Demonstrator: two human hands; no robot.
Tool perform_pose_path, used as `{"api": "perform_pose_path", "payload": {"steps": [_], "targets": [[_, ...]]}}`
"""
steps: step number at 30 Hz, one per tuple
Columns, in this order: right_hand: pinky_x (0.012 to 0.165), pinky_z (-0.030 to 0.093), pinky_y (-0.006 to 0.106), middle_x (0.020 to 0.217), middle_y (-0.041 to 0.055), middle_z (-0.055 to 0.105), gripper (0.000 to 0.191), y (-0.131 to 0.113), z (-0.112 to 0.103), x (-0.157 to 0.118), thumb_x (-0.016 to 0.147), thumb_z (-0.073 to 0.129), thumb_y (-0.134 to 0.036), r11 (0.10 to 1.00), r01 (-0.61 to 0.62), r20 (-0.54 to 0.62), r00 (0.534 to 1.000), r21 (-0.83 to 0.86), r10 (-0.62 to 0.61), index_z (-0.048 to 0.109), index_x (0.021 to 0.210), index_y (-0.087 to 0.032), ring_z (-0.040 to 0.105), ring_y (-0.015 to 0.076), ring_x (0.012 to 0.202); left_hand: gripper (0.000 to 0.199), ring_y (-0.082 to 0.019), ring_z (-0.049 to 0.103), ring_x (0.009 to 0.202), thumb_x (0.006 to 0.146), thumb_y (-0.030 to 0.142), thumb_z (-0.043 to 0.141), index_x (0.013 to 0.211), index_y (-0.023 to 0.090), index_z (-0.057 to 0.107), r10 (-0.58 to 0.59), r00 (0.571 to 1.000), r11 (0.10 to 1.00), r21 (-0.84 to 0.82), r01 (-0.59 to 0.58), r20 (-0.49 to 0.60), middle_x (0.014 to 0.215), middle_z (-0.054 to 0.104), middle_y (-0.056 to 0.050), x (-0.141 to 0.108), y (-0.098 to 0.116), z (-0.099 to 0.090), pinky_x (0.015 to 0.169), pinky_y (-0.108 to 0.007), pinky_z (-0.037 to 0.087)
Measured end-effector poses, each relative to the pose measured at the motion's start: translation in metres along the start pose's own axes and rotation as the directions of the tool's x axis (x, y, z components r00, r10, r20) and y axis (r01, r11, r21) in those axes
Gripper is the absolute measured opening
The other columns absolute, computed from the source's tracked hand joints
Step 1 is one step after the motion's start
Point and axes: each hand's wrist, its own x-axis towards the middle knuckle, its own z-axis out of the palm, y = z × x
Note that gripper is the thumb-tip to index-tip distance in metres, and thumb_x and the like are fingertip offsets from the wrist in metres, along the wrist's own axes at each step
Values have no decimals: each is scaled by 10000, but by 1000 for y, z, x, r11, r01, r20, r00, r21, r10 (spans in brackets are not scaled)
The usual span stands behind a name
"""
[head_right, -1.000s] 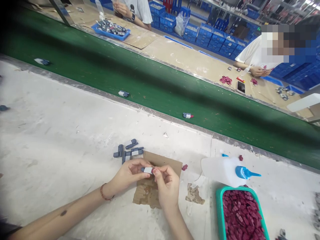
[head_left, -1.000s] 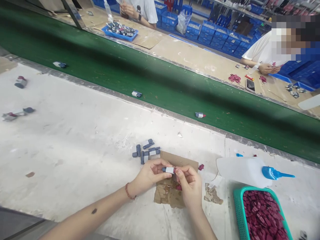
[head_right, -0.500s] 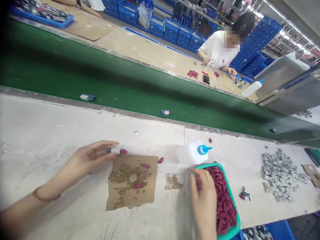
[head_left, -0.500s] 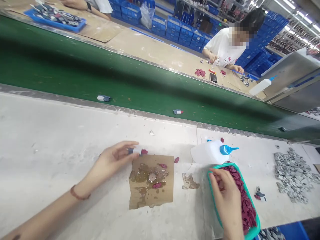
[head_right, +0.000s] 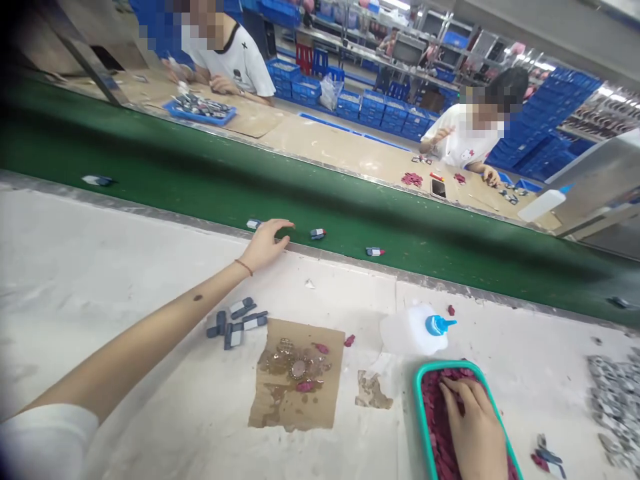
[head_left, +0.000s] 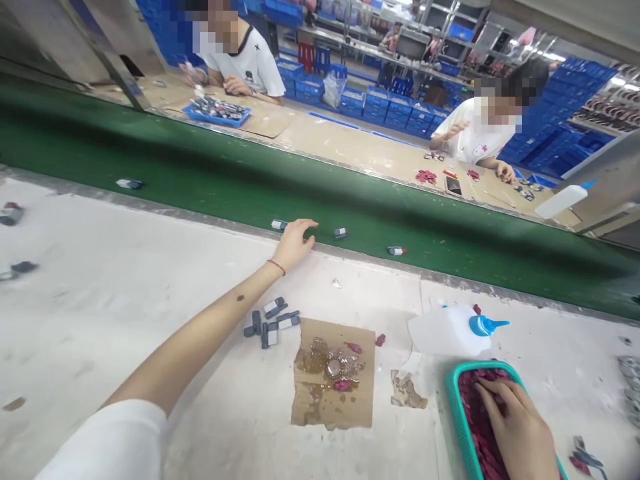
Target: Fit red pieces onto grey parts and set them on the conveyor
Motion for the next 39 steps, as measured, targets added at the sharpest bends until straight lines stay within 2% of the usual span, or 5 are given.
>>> {"api": "perform_pose_path", "payload": {"steps": [6,13,17,25,39], "targets": [[597,559,349,706,79,741,383,-48,-11,-8,666,747,-572,764,-358,63,920,537,387,718,754,-201,677,239,615,208,-429,376,1285,698,174,590,895,158,657,-55,996,989,130,64,-72,1193,606,-190,6,-21,-34,1117,-583,198],[567,581,322,692,79,752,351,-120,18,-12,659,802,-513,374,-449,338,883,812,327,753,793,-192,701,222,630,210,-335,581,1078,855,294,472,878,151,624,-179,979,982,-73,172,-103,1033,676,-168,0,-17,-36,996,-478,412],[473,512,268,580,37,686,353,-147,41,-11,716,758,-526,411,-479,449,876,775,176,697,656,-184,604,158,488,295,-230,673,814,882,397,494,902,134,628,-280,959,913,-301,277,32,946,726,-145,-47,-3,-29,779,-364,547],[459,426,238,514,-6,619,329,-177,81,-14,824,650,-465,690,-273,451,888,670,-87,655,634,-197,538,138,463,358,-232,696,869,664,407,823,904,174,696,-350,863,649,-570,504,365,903,753,-67,-162,38,-18,822,-334,540],[528,350,268,543,-10,541,386,-184,98,-17,984,492,-351,783,299,258,829,545,-496,525,613,-250,510,153,501,397,-173,674,802,667,336,847,960,183,628,-262,788,460,-646,609,557,839,703,-25,-188,28,-5,757,-277,517]]}}
